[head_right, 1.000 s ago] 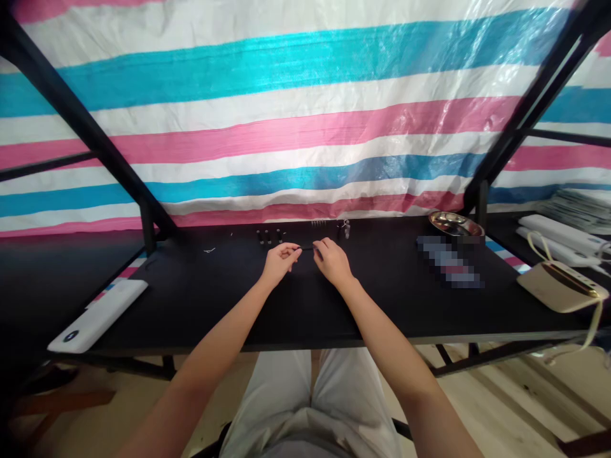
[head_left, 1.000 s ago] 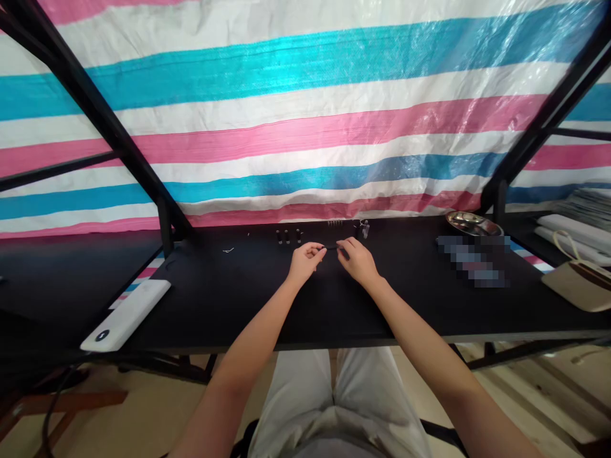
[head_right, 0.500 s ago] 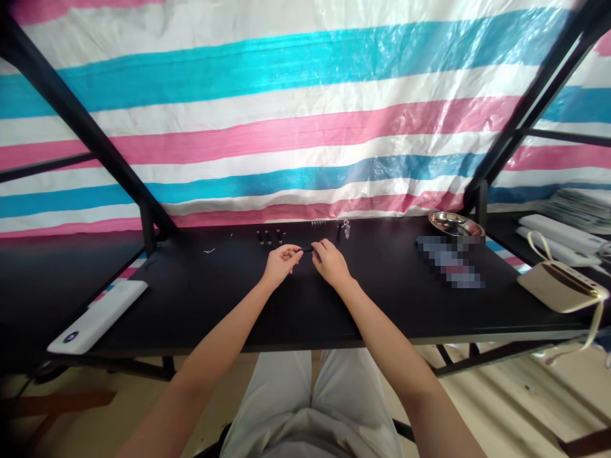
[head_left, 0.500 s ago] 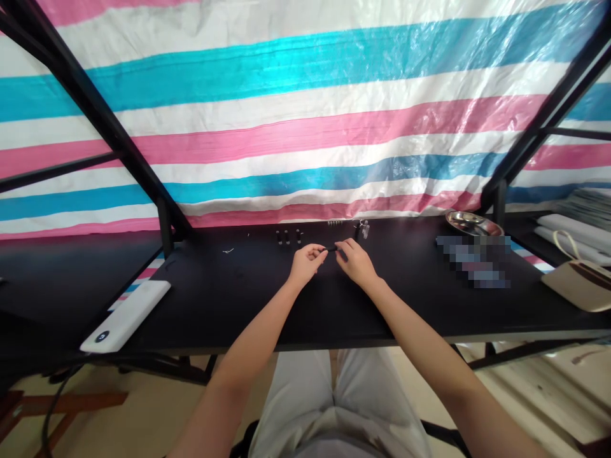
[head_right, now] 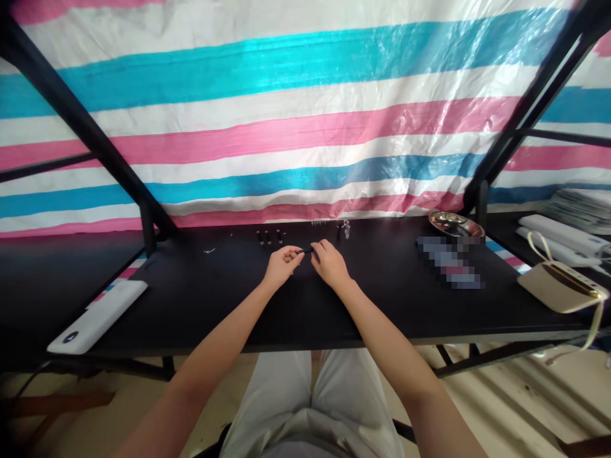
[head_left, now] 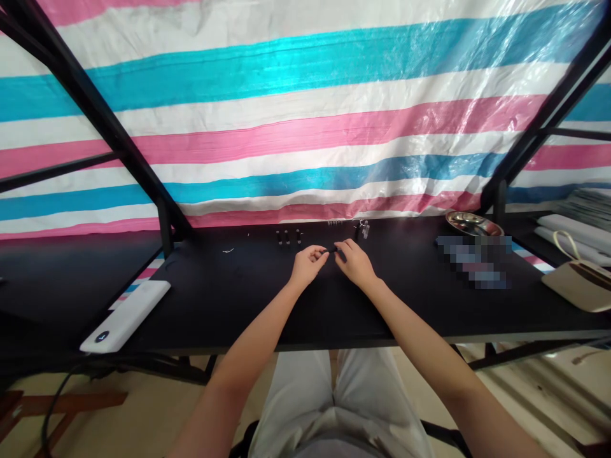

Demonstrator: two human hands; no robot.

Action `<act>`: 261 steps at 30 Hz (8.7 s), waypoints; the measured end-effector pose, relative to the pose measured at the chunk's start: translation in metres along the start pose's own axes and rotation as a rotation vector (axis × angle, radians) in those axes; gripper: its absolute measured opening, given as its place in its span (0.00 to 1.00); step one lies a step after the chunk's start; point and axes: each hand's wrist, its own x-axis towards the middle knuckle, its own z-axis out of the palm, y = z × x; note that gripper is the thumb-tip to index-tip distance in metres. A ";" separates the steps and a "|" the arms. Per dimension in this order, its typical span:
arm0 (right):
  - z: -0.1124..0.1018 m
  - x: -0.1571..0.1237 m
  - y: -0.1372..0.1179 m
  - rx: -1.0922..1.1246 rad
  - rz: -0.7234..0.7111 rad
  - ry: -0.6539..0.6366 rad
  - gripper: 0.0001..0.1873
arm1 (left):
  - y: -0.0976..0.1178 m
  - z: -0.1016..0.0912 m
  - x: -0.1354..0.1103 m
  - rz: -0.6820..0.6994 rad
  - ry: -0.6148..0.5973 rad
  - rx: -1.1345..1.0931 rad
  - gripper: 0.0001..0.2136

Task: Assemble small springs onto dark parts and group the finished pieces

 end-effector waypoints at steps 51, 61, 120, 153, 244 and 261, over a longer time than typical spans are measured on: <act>0.018 0.014 0.001 0.348 0.287 -0.055 0.11 | -0.005 -0.047 0.001 0.178 0.102 0.537 0.12; 0.072 0.074 0.002 0.333 0.395 -0.234 0.07 | -0.004 -0.047 -0.002 0.072 -0.005 0.849 0.12; 0.004 0.009 0.102 -0.240 0.696 -0.141 0.15 | 0.007 -0.029 -0.011 0.215 -0.283 0.887 0.13; 0.014 0.023 0.113 -0.293 0.634 -0.210 0.12 | -0.012 0.104 0.076 0.417 -0.083 1.048 0.27; 0.003 0.004 0.002 -0.352 -0.004 -0.302 0.09 | -0.010 0.008 -0.002 0.119 0.056 0.111 0.07; 0.031 0.021 0.012 0.159 0.334 -0.346 0.09 | -0.013 0.004 0.006 -0.049 0.131 -0.131 0.09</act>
